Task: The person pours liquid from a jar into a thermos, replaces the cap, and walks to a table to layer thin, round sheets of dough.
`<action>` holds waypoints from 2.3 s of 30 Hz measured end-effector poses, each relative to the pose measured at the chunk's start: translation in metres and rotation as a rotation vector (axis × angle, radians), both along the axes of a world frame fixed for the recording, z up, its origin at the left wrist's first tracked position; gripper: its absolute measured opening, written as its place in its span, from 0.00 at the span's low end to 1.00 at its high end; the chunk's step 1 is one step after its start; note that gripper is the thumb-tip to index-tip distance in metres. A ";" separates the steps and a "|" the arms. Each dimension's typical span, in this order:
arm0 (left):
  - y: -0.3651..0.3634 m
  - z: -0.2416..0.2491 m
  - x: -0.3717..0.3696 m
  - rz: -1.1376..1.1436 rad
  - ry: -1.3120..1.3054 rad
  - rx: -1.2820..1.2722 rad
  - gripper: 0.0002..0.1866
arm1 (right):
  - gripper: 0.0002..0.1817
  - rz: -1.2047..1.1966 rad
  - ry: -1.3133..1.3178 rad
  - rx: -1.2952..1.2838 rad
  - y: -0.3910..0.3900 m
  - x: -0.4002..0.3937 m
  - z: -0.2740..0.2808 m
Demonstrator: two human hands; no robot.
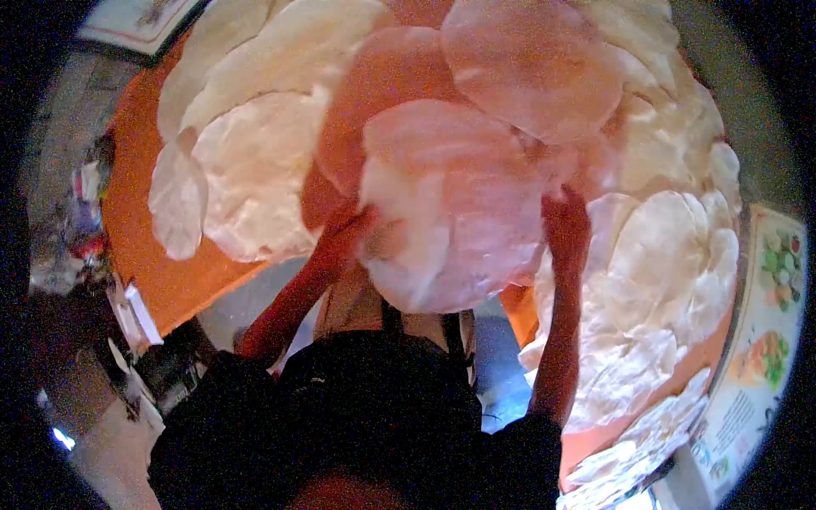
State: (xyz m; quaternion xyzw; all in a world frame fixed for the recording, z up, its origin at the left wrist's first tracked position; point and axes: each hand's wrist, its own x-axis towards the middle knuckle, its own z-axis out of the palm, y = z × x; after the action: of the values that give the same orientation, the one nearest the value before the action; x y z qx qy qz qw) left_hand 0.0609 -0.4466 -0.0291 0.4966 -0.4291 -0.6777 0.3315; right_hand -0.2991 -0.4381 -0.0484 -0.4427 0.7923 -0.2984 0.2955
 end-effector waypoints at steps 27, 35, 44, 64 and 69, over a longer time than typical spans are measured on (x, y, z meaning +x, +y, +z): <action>0.051 0.086 0.075 0.067 0.367 0.111 0.15 | 0.30 -0.033 -0.180 -0.248 0.117 0.036 0.097; 0.030 0.060 0.247 0.211 0.148 0.001 0.15 | 0.29 -0.043 -0.399 -0.250 0.025 0.210 0.125; 0.100 -0.013 0.504 0.422 -0.068 -0.241 0.23 | 0.26 0.215 -1.062 0.285 -0.002 0.433 0.026; -0.062 -0.108 0.399 -0.736 -1.181 -0.899 0.25 | 0.14 -0.185 -0.269 0.069 0.256 0.352 -0.013; -0.056 -0.074 0.335 -0.517 -1.247 -0.944 0.23 | 0.14 -0.317 -0.395 0.066 0.301 0.327 -0.019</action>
State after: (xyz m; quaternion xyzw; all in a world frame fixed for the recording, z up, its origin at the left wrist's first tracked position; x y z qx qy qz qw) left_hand 0.3955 -0.5030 -0.1036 0.4756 -0.8750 -0.0809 0.0398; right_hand 0.0276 -0.1371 -0.0671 -0.2363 0.7881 -0.3954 0.4083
